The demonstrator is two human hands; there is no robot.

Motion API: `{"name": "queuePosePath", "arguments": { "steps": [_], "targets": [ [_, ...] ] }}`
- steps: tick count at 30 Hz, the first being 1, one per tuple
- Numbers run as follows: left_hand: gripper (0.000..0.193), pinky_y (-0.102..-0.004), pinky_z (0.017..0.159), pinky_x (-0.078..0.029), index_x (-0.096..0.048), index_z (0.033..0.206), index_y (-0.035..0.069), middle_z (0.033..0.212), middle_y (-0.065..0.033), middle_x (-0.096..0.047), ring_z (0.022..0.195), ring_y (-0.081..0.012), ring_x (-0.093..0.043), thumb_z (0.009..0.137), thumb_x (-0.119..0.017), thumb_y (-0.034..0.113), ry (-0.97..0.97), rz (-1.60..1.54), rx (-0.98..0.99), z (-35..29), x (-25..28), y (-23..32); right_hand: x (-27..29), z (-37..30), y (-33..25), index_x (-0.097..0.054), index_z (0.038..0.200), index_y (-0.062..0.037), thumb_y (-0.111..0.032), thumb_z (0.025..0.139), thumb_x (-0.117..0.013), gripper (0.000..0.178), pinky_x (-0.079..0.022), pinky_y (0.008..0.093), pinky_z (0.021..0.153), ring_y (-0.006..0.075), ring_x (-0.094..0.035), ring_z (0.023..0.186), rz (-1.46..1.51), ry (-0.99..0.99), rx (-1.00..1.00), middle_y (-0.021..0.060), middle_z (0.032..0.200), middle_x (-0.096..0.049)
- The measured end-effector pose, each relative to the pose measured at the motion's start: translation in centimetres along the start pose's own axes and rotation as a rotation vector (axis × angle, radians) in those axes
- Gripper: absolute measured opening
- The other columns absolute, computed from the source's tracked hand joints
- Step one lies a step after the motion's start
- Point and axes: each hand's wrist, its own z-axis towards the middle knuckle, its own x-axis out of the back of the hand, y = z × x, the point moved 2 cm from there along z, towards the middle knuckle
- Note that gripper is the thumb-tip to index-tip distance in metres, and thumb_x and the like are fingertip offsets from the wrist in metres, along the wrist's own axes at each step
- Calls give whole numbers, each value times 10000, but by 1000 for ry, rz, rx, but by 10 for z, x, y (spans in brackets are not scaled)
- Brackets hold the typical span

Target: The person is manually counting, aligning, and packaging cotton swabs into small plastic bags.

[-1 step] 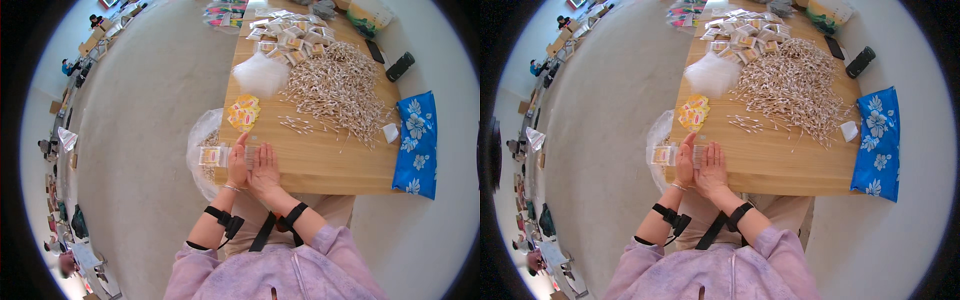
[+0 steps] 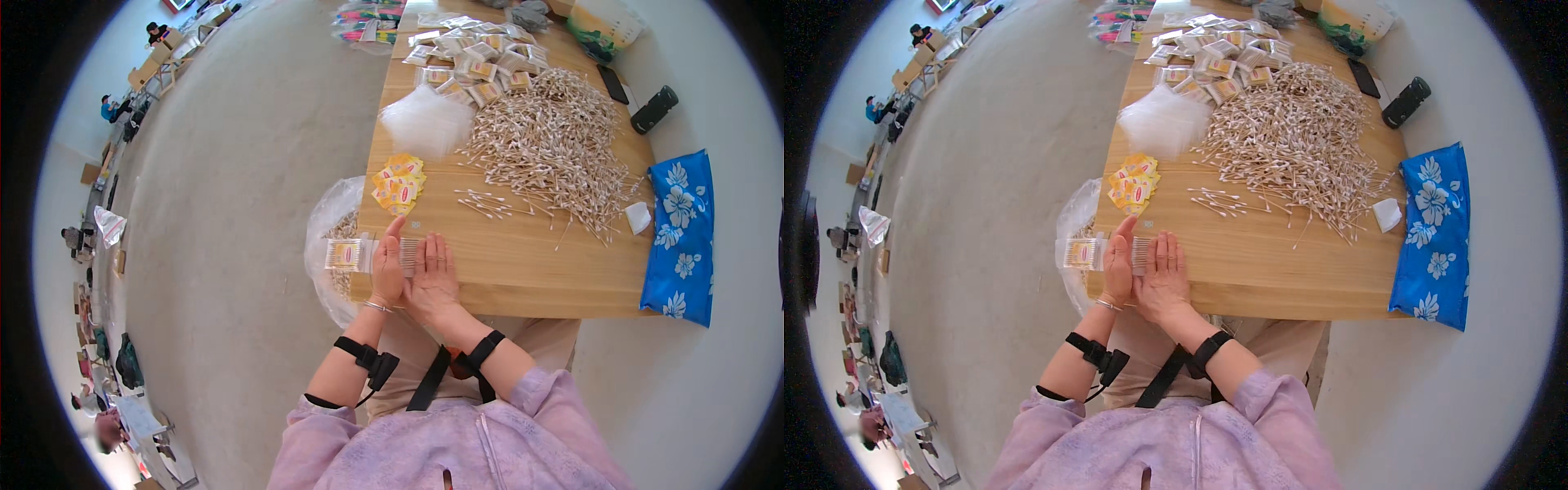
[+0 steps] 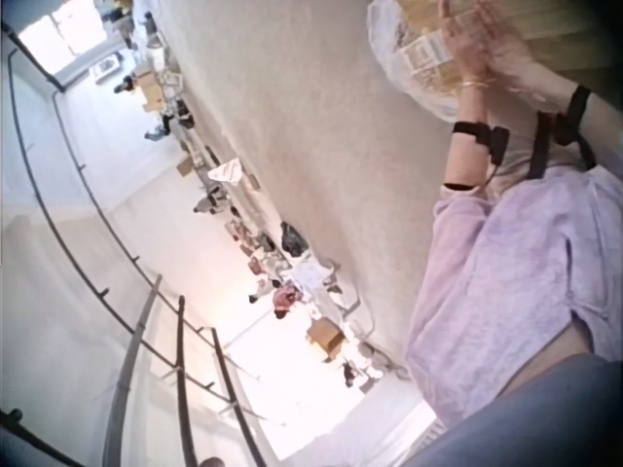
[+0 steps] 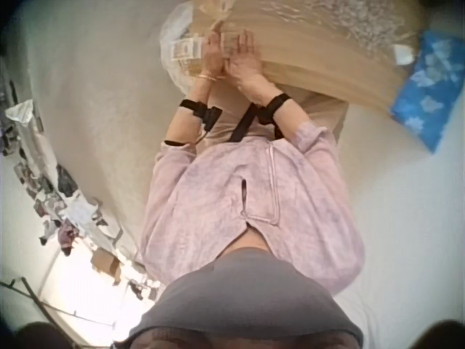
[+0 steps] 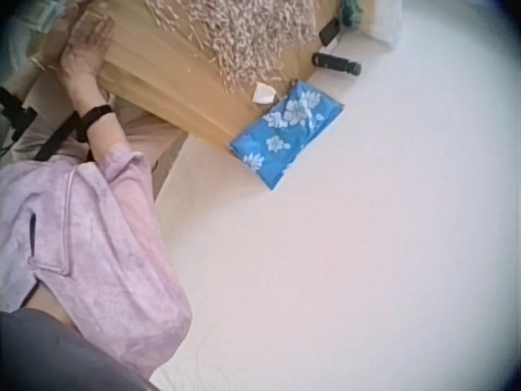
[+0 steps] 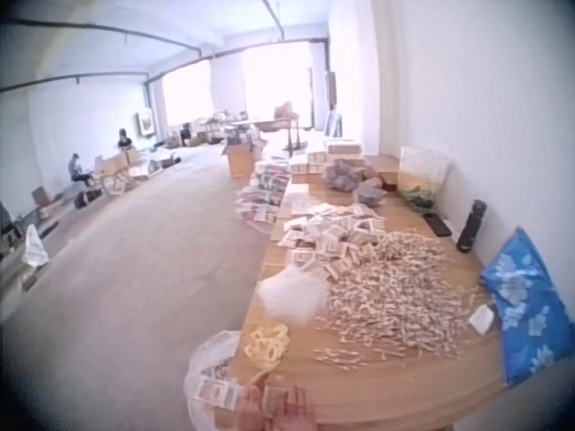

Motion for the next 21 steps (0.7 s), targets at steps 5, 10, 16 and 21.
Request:
{"name": "queuePosePath", "arguments": {
  "steps": [5, 10, 16, 21],
  "targets": [
    [488, -307, 1071, -287, -461, 1328, -14, 1341, -129, -497, 1275, -204, -416, 1021, -344, 346, 39, -54, -20, 2, -3, 3, 2, 6, 7, -201, 1427, 45, -441, 800, -549, 866, -83, 465, 1145, 365, -105, 1402, 14, 50, -7, 200, 1474, -193],
    [474, -303, 1077, -284, -454, 1330, -12, 1347, -116, -487, 1278, -190, -408, 1024, -341, 332, 25, -120, 16, 1, 3, 1, 0, 7, 4, -213, 1417, 55, -439, 796, -549, 862, -73, 469, 1149, 365, -100, 1410, 3, 79, 7, 217, 1486, -177],
    [482, -323, 1107, -257, -426, 1339, -16, 1371, -119, -453, 1305, -199, -374, 1024, -332, 336, 5, -121, 23, 0, 1, 3, -3, 5, 4, -206, 1406, 80, -389, 831, -524, 808, -71, 482, 1153, 385, -110, 1415, 25, 159, 64, 259, 1492, -166],
    [496, -334, 1129, -232, -407, 1347, -14, 1390, -118, -428, 1329, -203, -347, 1020, -338, 352, -3, -49, -6, -1, 2, 2, 1, 3, 4, -196, 1408, 84, -370, 853, -505, 781, -68, 483, 1153, 389, -100, 1417, 29, 124, 72, 266, 1496, -153]
  ]
}}
